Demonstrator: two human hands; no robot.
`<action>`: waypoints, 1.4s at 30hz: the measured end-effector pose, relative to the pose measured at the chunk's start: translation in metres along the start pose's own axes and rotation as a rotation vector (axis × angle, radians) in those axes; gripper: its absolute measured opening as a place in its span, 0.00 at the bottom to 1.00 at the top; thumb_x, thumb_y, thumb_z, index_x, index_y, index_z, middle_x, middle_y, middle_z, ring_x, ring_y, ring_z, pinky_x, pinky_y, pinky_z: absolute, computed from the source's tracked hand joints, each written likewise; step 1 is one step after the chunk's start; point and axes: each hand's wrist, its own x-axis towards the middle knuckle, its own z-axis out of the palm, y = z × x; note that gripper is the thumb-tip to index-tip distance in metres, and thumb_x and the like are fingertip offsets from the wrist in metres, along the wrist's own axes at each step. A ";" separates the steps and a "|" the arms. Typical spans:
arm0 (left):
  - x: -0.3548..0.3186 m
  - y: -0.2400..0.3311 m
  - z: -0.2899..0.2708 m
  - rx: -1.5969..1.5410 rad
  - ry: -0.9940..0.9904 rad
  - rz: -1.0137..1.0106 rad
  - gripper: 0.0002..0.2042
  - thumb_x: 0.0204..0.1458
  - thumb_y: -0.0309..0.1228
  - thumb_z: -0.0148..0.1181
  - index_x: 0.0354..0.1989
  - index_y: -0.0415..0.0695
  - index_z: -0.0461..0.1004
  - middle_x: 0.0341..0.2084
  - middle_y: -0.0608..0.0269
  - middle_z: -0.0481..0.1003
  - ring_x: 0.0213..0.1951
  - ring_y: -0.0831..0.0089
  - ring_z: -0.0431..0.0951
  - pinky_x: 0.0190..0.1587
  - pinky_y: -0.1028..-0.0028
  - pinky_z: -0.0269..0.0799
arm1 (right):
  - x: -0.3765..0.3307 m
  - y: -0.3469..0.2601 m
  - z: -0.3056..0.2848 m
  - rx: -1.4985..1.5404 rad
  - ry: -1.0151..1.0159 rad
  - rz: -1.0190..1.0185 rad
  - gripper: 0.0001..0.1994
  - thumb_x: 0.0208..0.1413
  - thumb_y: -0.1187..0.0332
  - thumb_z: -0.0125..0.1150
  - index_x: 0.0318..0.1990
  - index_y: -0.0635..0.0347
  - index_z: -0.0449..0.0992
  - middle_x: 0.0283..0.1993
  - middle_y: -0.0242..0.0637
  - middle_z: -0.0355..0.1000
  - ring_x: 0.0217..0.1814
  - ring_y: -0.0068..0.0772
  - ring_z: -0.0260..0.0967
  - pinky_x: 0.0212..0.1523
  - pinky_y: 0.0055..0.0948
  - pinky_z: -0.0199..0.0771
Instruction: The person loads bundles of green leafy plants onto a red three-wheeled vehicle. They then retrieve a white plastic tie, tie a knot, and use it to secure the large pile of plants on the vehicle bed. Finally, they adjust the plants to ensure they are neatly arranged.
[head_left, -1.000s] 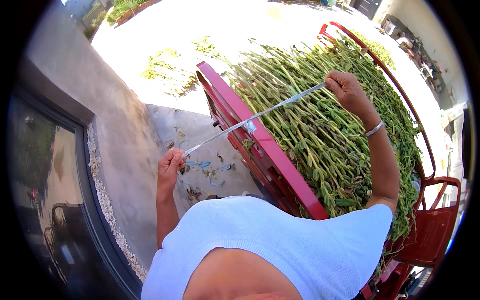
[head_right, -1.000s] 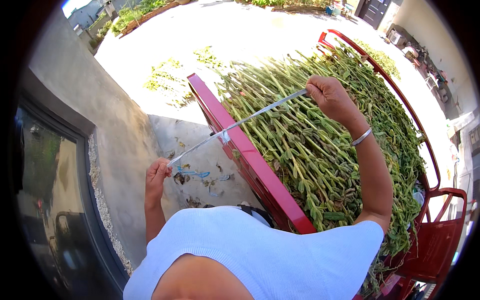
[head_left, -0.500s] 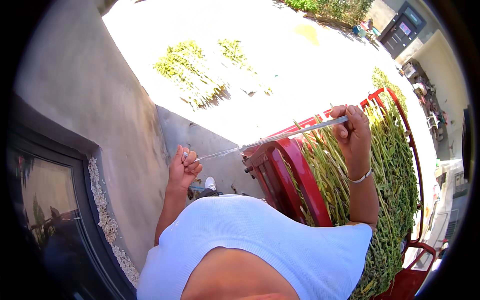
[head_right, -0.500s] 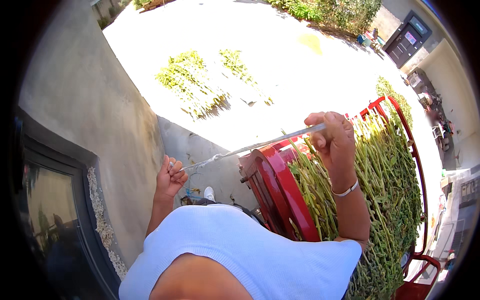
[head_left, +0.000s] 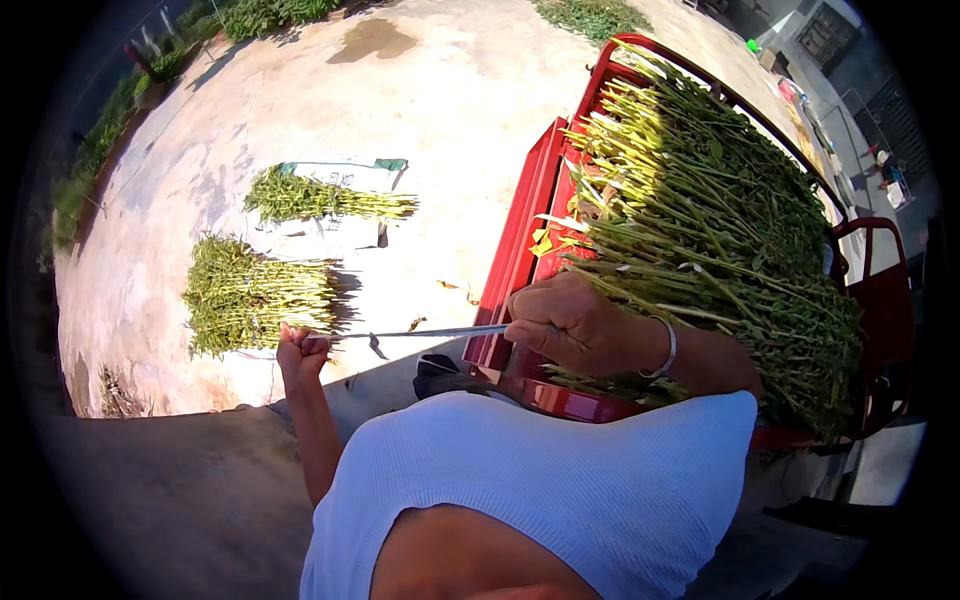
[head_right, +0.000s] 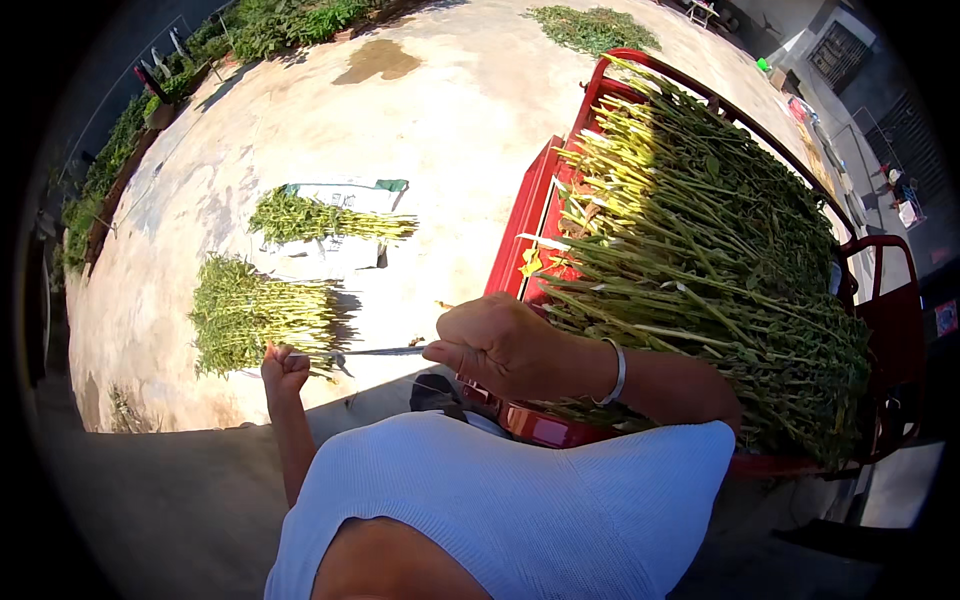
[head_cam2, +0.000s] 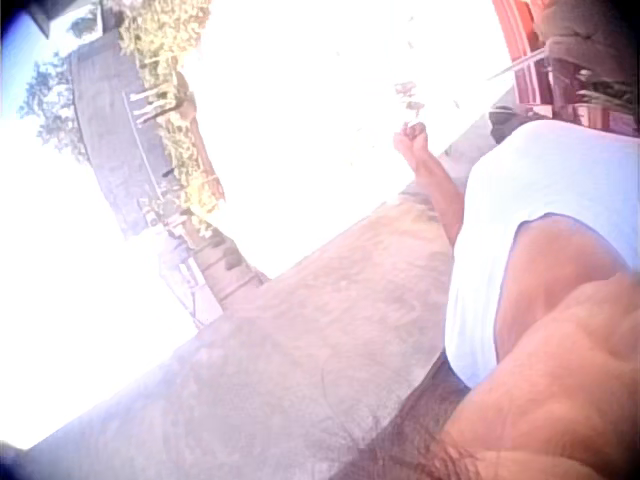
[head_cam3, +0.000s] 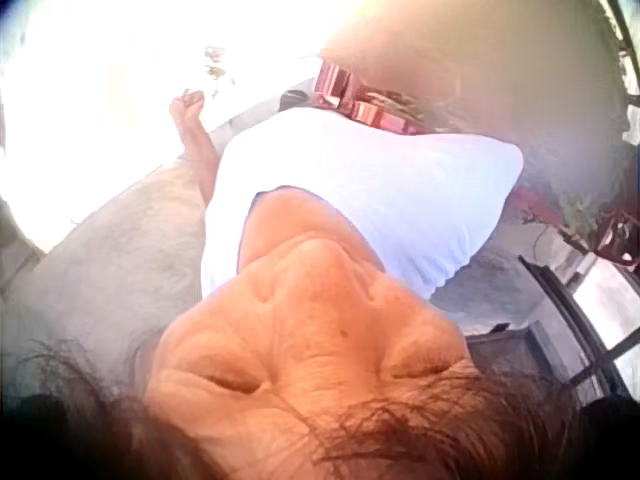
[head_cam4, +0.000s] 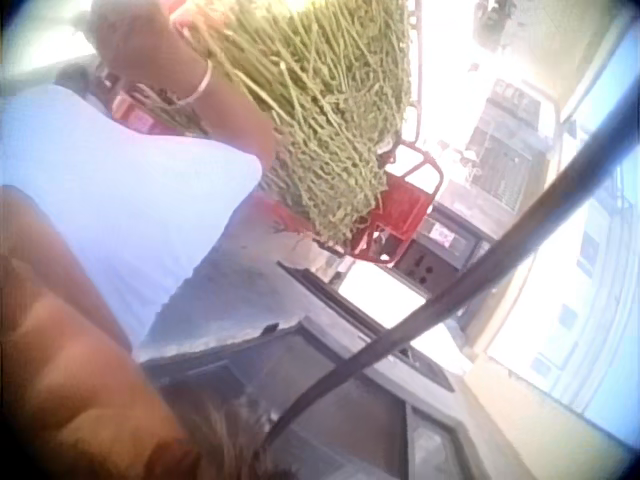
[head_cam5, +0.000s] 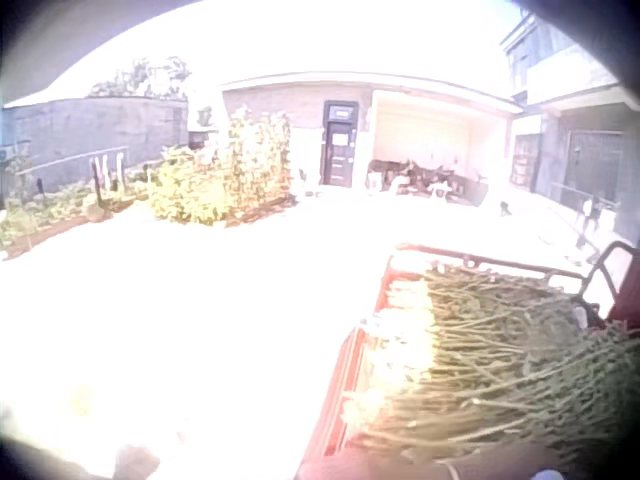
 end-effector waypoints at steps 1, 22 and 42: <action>0.020 0.005 0.029 0.079 0.049 0.063 0.20 0.61 0.48 0.37 0.18 0.53 0.55 0.09 0.74 0.52 0.11 0.79 0.47 0.15 0.76 0.44 | 0.008 0.009 -0.007 -0.011 0.039 0.031 0.18 0.57 0.68 0.54 0.18 0.63 0.57 0.16 0.43 0.52 0.16 0.44 0.53 0.20 0.39 0.52; 0.341 -0.257 0.495 0.666 -0.257 -0.013 0.13 0.59 0.39 0.42 0.27 0.43 0.61 0.15 0.66 0.61 0.16 0.77 0.60 0.16 0.78 0.57 | 0.083 0.158 -0.084 -0.502 0.573 0.460 0.13 0.51 0.69 0.59 0.21 0.60 0.61 0.18 0.38 0.55 0.15 0.40 0.56 0.15 0.34 0.56; 0.242 -0.533 0.690 0.877 -1.220 -0.938 0.16 0.62 0.39 0.41 0.21 0.48 0.58 0.16 0.68 0.60 0.15 0.80 0.55 0.19 0.79 0.55 | -0.034 0.180 -0.199 -0.783 1.348 1.243 0.16 0.54 0.67 0.56 0.21 0.64 0.60 0.18 0.39 0.53 0.16 0.38 0.49 0.20 0.36 0.51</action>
